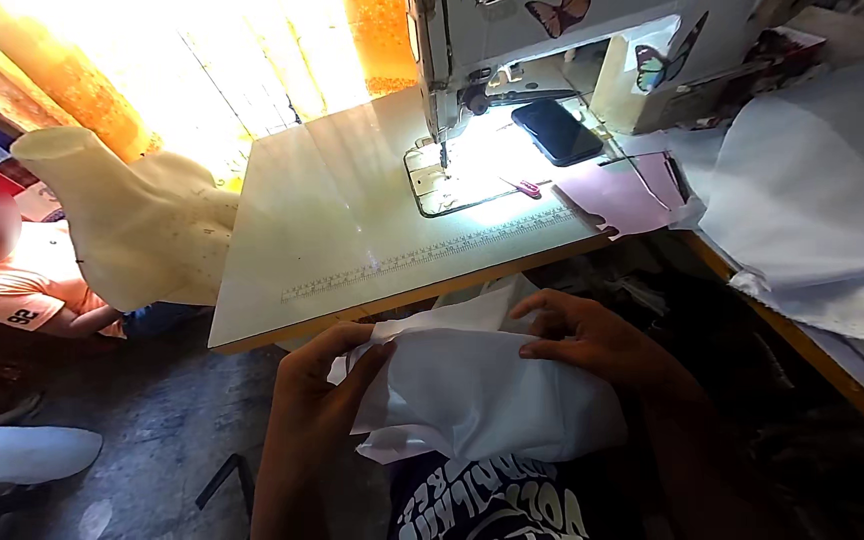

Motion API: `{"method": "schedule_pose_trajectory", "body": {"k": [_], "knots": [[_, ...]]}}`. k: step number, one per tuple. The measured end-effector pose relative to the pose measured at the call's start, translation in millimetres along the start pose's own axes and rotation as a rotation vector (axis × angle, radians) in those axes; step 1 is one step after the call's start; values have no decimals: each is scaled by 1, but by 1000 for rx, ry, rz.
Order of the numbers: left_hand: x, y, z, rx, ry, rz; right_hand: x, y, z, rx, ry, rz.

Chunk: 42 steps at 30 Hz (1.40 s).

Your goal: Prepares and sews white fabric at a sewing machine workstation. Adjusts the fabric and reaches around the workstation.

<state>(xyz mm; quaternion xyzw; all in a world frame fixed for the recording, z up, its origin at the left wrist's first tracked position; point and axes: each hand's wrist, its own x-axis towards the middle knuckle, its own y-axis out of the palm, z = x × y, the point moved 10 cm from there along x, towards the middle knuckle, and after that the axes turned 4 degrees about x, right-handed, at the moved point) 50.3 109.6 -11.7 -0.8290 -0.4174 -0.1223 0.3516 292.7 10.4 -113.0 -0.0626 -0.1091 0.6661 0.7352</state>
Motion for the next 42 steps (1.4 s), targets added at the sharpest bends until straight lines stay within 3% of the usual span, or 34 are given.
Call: {"method": "schedule_pose_trajectory", "body": {"k": [5,10,14,21,26,31,37,42], "knots": [[-1,-2,-11,27,39,18,-2,-14,34,-285,-327,-120],[-3,-6,-16,65,67,48,29,-2,36,-400,-507,87],[-4,-15,-9,80,34,28,48,6,35,-332,-483,207],[-1,-21,29,173,-61,-64,36,2,55,-433,-392,38],[2,-27,24,118,-51,-100,22,1,83,-520,-511,-48],[-3,-32,18,94,-31,-100,18,3,87,-504,-518,-41],[-7,-31,21,142,-55,-127,24,-1,72,-489,-354,-106],[-13,-39,22,261,-138,-285,32,4,65,-493,-204,-133]]}}
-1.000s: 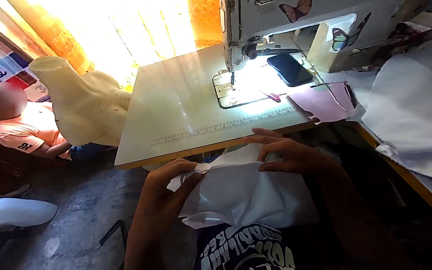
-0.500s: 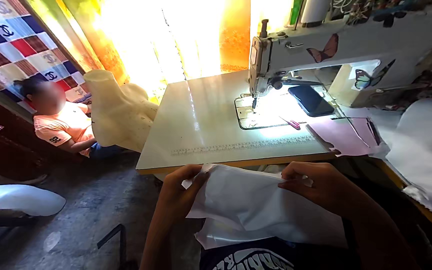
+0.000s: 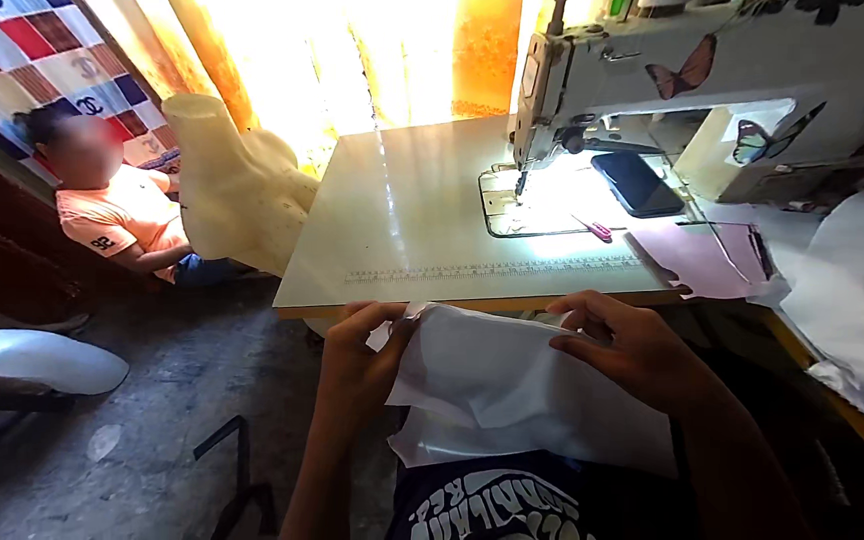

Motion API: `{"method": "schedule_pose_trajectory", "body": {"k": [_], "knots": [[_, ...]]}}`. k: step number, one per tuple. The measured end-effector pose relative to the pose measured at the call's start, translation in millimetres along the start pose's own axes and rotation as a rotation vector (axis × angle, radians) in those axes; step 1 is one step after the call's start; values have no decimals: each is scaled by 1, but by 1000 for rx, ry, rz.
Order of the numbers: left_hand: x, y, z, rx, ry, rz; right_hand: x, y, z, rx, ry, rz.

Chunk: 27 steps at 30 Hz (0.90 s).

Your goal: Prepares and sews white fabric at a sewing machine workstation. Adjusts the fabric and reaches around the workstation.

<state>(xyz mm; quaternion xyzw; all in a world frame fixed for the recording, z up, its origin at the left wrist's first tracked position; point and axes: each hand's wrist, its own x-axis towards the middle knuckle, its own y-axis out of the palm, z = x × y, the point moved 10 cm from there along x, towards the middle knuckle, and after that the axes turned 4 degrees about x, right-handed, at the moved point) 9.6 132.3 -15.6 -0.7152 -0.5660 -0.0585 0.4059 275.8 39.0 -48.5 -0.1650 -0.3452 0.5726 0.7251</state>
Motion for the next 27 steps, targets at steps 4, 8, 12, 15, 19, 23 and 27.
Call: {"method": "schedule_pose_trajectory", "body": {"k": [4,8,12,15,19,23,27], "knots": [[-10,-20,2,4,-87,-141,1,10,37,-99,-216,-33],[-29,-65,12,-231,-163,-419,0,37,118,-127,-562,-36],[-58,-142,22,-294,-129,-779,15,87,202,-83,-806,2],[-65,-226,14,-79,6,-952,29,99,249,168,-849,-17],[16,-233,-7,261,154,-586,54,77,246,488,-683,-79],[173,-76,-89,437,429,-185,86,52,124,495,-171,-210],[209,129,-34,351,408,295,53,38,-10,340,327,-307]]}}
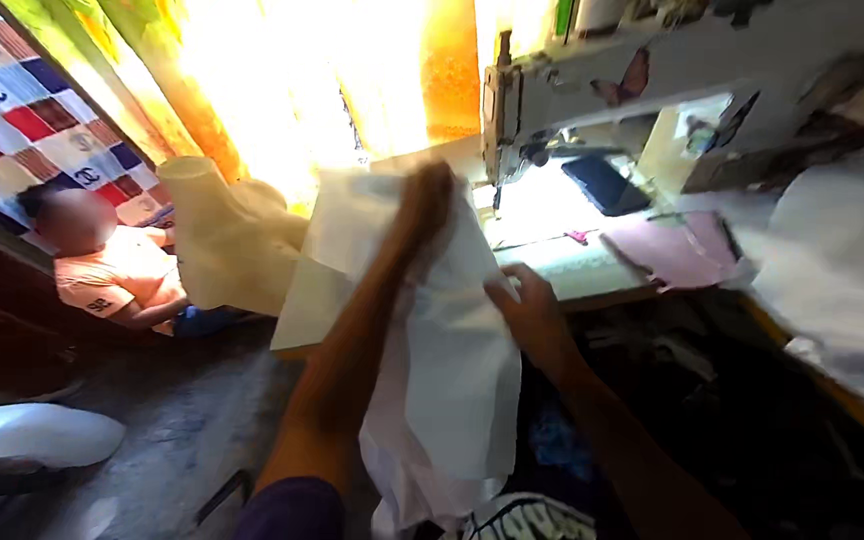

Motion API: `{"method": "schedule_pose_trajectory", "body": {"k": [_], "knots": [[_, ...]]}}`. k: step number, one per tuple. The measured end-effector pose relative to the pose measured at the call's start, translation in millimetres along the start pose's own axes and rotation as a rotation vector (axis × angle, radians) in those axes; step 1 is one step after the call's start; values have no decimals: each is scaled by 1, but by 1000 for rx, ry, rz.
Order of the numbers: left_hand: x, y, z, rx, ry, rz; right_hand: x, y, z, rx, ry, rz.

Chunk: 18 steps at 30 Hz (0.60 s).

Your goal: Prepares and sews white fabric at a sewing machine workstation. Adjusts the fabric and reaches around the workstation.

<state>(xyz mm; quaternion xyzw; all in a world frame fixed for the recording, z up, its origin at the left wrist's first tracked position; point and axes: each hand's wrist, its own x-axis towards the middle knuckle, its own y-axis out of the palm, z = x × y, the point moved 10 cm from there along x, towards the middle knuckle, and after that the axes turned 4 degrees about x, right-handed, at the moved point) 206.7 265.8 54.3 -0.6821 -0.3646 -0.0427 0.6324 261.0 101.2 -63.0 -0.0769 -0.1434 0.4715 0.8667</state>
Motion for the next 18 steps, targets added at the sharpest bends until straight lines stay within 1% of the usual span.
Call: {"method": "schedule_pose_trajectory", "body": {"k": [1,2,3,5,6,8,9,11,13,16,18], "knots": [[7,42,0,-56,-16,75,3,-13,-19,-35,67,-26],[12,75,0,-102,-39,125,4,-24,-33,-62,116,-42],[15,99,-2,-124,-65,168,5,-33,-42,-82,146,-55],[16,125,-5,-139,-111,208,8,-42,-49,-122,171,-57],[15,130,-6,-141,-128,211,9,-44,-49,-142,172,-51],[9,133,-8,-164,-169,154,9,-44,-46,-182,151,-38],[6,130,-9,-171,-191,111,8,-43,-45,-201,124,-46],[1,123,-9,-144,-266,86,6,-43,-43,-229,53,-77],[-2,111,-14,-50,-315,81,5,-43,-41,-246,3,-107],[0,106,-19,67,-281,54,4,-43,-37,-287,-99,-142],[5,110,-22,108,-247,90,3,-42,-33,-321,-166,-145]]}}
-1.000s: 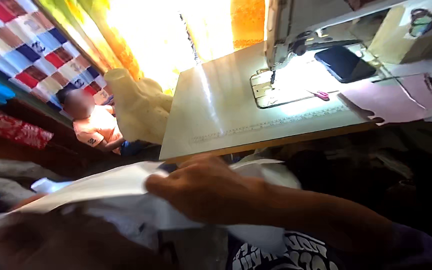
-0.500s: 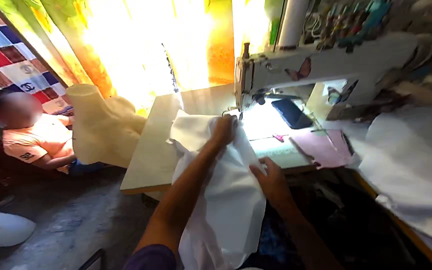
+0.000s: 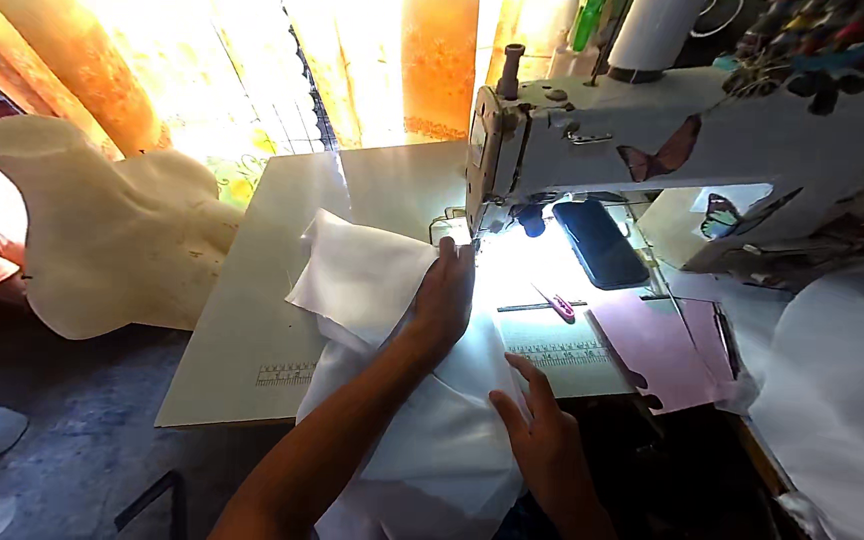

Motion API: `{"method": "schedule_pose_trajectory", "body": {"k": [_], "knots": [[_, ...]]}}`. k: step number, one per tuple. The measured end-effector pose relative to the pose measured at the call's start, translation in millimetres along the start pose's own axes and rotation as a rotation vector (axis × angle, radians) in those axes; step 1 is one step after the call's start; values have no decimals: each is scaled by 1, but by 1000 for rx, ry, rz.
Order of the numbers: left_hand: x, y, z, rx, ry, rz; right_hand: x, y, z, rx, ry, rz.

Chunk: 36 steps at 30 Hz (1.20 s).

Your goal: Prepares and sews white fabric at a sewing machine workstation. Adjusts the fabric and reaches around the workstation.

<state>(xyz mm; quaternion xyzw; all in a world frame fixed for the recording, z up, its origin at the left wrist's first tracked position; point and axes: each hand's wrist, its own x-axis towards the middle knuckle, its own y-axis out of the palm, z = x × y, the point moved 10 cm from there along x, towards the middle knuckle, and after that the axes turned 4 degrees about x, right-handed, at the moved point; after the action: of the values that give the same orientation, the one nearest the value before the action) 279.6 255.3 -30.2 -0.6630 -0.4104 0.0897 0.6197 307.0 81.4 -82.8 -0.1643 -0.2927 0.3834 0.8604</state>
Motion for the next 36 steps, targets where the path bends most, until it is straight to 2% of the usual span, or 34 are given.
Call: {"method": "schedule_pose_trajectory", "body": {"k": [3,6,10,13,18,23,36], "knots": [[3,8,-3,39,3,92,0,2,3,-32,-44,28],[-2,16,0,-29,44,136,-1,4,3,-57,-46,64],[-15,29,2,-120,134,268,15,-3,8,-253,-45,285],[-19,32,5,-130,175,243,60,-11,23,-403,-199,293],[-20,35,6,-151,172,207,122,24,8,-385,-486,364],[-20,38,7,-165,149,233,132,34,-2,-432,-527,440],[-13,38,10,-198,159,138,137,38,-2,-514,-563,341]]}}
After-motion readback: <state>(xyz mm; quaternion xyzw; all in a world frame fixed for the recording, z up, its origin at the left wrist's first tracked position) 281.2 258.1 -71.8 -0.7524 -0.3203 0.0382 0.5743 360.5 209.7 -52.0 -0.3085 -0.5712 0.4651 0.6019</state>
